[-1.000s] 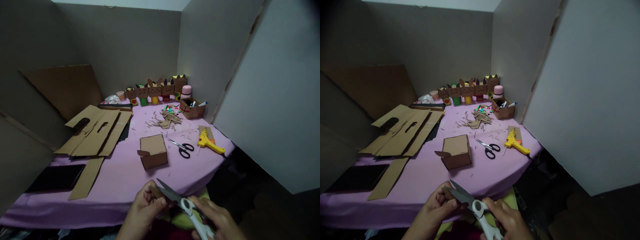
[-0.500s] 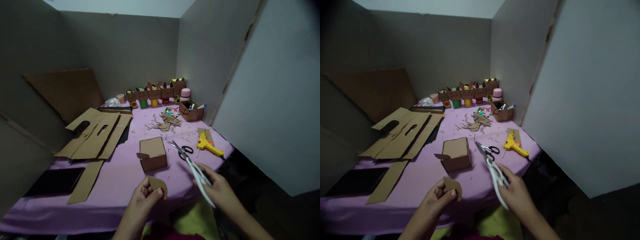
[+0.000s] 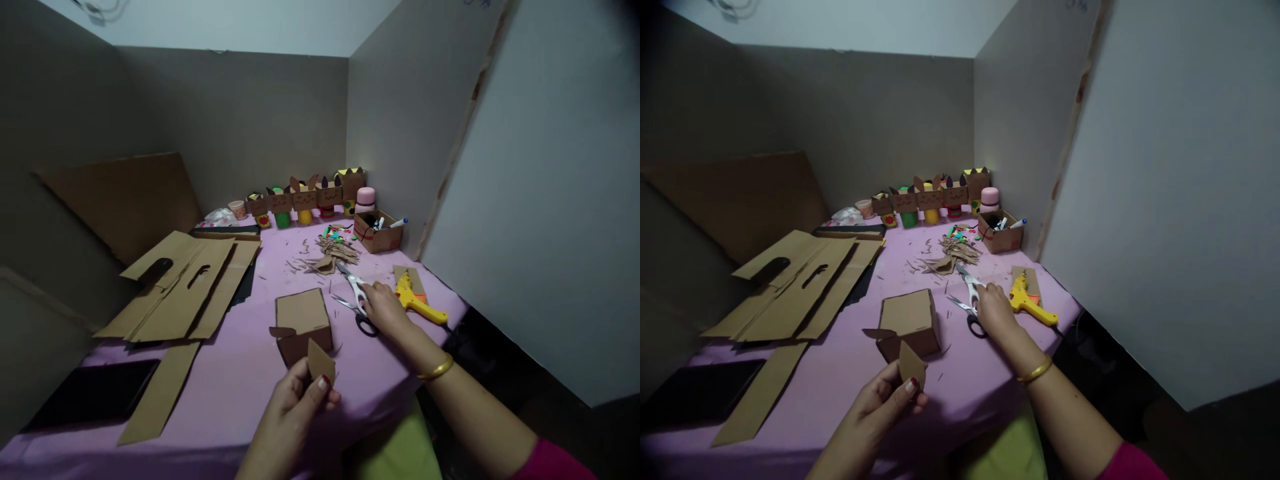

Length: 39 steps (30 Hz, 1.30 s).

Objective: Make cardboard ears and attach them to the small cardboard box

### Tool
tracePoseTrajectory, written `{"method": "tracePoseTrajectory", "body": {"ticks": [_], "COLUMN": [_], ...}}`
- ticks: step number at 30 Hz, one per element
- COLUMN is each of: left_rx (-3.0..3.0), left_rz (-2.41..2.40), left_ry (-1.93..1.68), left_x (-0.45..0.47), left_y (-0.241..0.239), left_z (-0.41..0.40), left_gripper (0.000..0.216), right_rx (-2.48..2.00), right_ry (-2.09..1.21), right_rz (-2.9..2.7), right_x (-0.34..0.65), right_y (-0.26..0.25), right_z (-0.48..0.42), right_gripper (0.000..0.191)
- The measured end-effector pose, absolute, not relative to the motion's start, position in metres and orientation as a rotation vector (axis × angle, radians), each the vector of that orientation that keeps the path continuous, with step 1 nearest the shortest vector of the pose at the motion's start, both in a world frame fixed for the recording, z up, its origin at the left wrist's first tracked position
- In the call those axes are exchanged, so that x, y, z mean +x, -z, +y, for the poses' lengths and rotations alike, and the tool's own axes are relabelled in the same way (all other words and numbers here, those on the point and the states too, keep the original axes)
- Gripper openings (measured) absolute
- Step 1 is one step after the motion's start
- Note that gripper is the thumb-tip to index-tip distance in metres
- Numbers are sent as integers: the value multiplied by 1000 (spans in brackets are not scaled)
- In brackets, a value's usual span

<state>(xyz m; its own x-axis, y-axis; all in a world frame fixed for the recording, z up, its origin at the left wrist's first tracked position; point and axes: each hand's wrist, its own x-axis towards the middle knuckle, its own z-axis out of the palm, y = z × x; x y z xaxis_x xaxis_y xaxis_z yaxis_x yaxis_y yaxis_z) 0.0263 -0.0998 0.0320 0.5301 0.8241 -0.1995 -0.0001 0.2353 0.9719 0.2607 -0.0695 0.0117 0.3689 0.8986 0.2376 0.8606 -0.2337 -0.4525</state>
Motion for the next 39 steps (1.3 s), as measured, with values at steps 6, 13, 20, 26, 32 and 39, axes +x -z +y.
{"method": "tracePoseTrajectory", "body": {"ticks": [6, 13, 20, 26, 32, 39], "left_rx": [1160, 1104, 1038, 1044, 988, 1138], "left_rz": [793, 827, 902, 976, 1012, 1084], "left_ry": [-599, -574, -711, -769, -821, -949], "left_x": [32, 32, 23, 15, 10, 5], "left_y": [-35, -39, -21, -14, -19, -12], "left_z": [-98, -104, -99, -91, -86, -78], "left_gripper": [31, 37, 40, 38, 38, 28], "right_rx": [-1737, -1110, -1082, -1168, -1255, -1214], "right_ry": [-469, -1286, -860, -728, -649, -633], "right_rz": [-1674, -1361, -1199, -1386, -1471, -1527], "right_x": [225, 196, 213, 209, 208, 207], "right_y": [-39, -43, -45, -49, -44, -48], "right_z": [-110, -128, -108, -91, -92, -93], "right_gripper": [27, 23, 9, 14, 14, 16]}}
